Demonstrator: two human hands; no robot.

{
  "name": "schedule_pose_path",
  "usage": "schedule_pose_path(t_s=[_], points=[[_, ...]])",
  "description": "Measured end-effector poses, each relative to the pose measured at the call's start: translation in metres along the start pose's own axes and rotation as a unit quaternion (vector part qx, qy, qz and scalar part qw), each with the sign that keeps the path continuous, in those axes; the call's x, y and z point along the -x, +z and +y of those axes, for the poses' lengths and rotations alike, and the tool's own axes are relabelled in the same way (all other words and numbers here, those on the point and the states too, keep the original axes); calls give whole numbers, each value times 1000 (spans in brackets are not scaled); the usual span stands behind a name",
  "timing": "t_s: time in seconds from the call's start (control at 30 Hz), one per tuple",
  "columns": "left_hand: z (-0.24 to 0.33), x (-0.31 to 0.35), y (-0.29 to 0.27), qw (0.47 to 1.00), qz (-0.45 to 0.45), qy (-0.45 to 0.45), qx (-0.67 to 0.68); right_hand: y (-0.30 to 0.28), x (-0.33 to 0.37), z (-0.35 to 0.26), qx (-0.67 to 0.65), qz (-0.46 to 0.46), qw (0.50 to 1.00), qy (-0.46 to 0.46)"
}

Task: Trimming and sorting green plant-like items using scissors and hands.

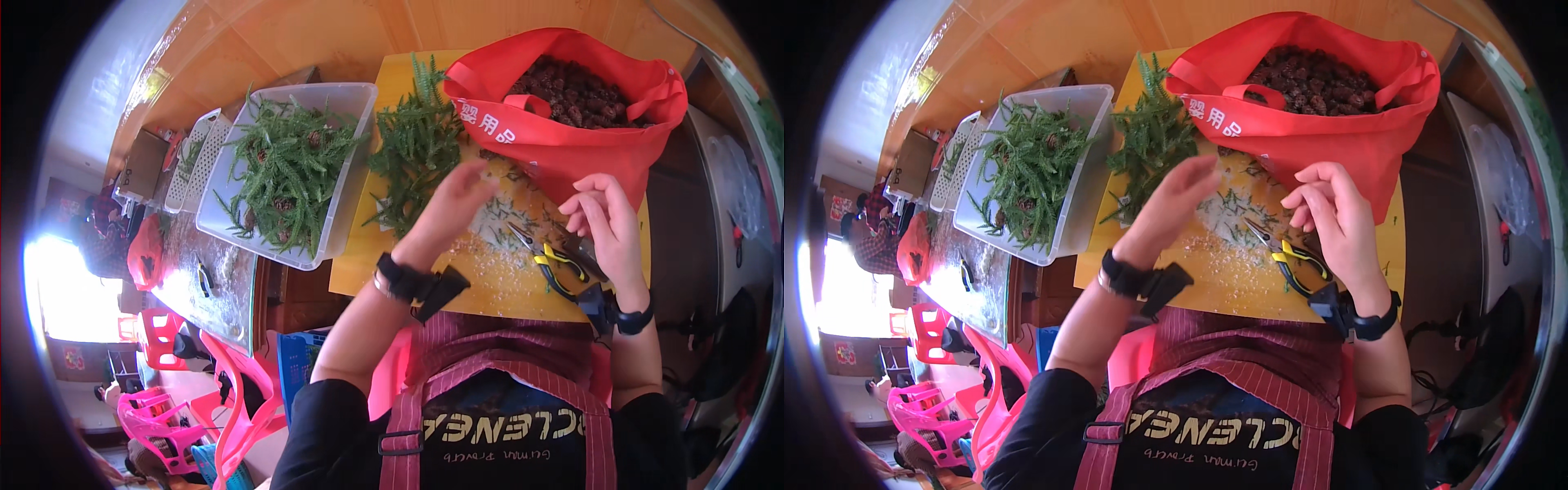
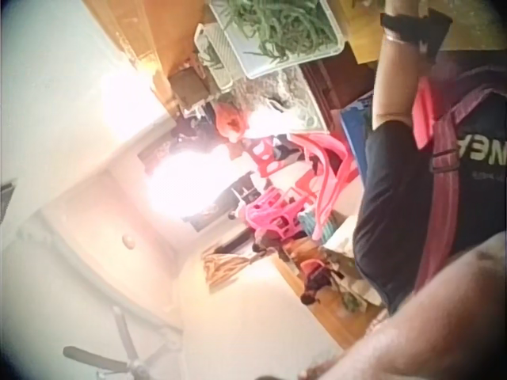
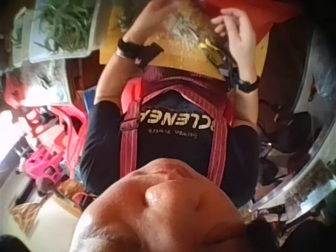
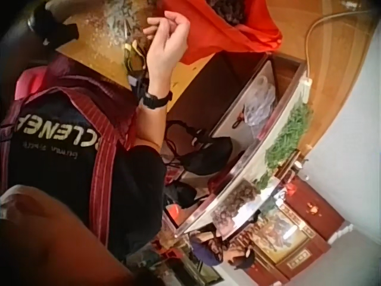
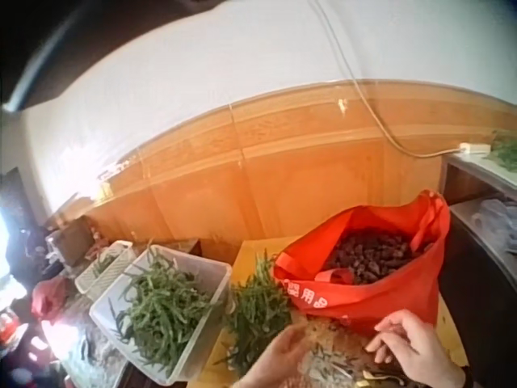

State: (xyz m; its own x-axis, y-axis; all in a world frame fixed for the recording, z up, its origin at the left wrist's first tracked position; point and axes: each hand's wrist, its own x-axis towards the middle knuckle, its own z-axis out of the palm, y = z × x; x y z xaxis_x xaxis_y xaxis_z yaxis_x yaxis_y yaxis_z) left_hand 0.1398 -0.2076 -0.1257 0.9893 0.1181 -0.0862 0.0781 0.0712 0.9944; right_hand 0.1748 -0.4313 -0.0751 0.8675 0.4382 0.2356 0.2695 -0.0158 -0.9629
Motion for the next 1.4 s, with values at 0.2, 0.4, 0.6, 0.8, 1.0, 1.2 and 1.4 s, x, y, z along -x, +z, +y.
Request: schedule_pose_path(t_s=[0.2, 0.4, 0.6, 0.8, 1.0, 1.2, 1.4], points=[[-59, -89, -15, 995, -4, 46, -89, -31, 34, -3, -23, 21, 998, 56], [-65, -113, -8, 898, 75, 75, -426, -40, 48, 5, -13, 33, 995, 96], [-39, -97, 4, 793, 82, 40, -603, -31, 43, -3, 6, 28, 998, 57], [-2, -64, -8, 827, -33, 91, -553, -23, 41, -7, -19, 20, 998, 53], [18, 7, -4, 992, -56, -53, 97, -12, 38, -3, -76, 24, 996, 26], [5, 50, 11, 949, -45, -40, 310, 22, 33, -5, -188, 13, 982, 2], [-10, 62, 18, 962, -47, 13, 267, 43, 31, 13, -106, -9, 994, -4]])
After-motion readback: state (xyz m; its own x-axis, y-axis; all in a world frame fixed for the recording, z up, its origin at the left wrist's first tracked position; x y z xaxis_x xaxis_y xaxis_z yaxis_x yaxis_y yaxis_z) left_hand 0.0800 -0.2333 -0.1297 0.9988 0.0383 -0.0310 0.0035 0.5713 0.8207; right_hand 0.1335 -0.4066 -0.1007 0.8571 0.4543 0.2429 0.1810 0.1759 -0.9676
